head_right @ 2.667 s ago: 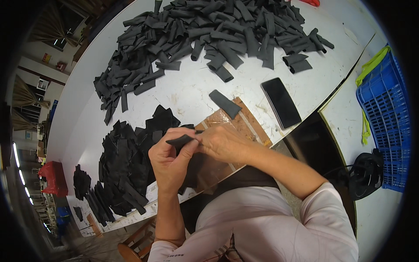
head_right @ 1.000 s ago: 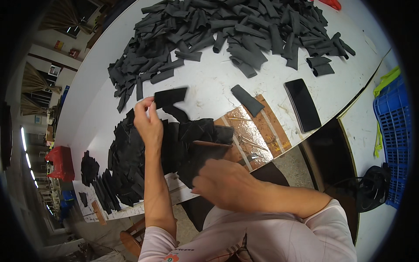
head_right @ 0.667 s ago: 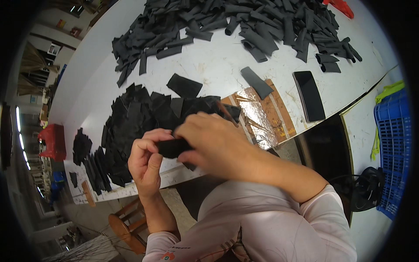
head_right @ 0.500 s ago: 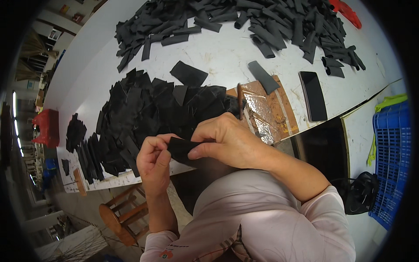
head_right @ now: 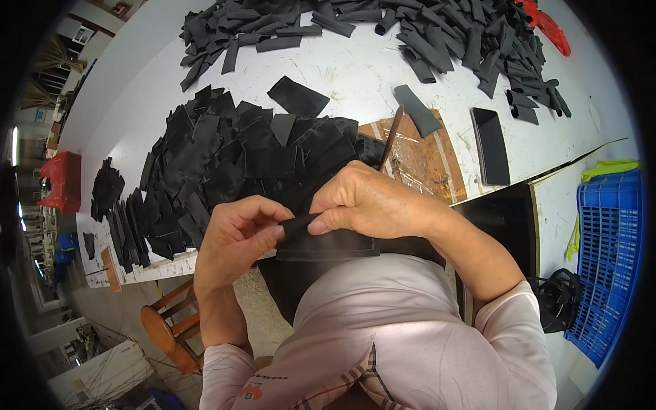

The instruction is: Picking up and inspecting small black rectangular foam components from a pile on a workbench.

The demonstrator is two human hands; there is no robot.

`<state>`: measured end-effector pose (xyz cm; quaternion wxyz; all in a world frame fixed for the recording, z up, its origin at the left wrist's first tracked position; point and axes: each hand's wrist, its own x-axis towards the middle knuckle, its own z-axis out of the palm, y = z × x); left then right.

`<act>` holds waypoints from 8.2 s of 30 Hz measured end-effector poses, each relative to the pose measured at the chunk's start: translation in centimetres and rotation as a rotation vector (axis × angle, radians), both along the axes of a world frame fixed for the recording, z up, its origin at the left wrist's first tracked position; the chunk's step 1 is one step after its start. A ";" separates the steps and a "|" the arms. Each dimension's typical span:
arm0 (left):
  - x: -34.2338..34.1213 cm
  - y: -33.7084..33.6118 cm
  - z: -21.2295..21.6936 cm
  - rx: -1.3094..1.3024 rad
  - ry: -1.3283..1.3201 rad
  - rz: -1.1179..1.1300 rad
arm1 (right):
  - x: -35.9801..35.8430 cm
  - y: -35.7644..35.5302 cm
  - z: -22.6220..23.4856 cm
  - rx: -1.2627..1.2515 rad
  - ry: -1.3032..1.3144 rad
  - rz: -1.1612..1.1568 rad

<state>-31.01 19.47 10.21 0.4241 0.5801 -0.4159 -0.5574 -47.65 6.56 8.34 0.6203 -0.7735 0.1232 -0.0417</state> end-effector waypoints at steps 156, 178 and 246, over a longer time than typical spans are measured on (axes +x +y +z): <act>-8.5 -9.7 -0.9 -0.547 0.020 0.219 | -5.3 -3.9 -5.3 -0.562 -0.157 -0.446; -7.4 -9.4 -2.4 -0.678 0.453 0.426 | -5.2 -4.4 -2.6 -0.857 -0.221 -0.372; -1.7 -1.9 -6.1 -0.218 -0.267 0.676 | 1.1 1.5 -4.4 -0.285 0.114 -0.564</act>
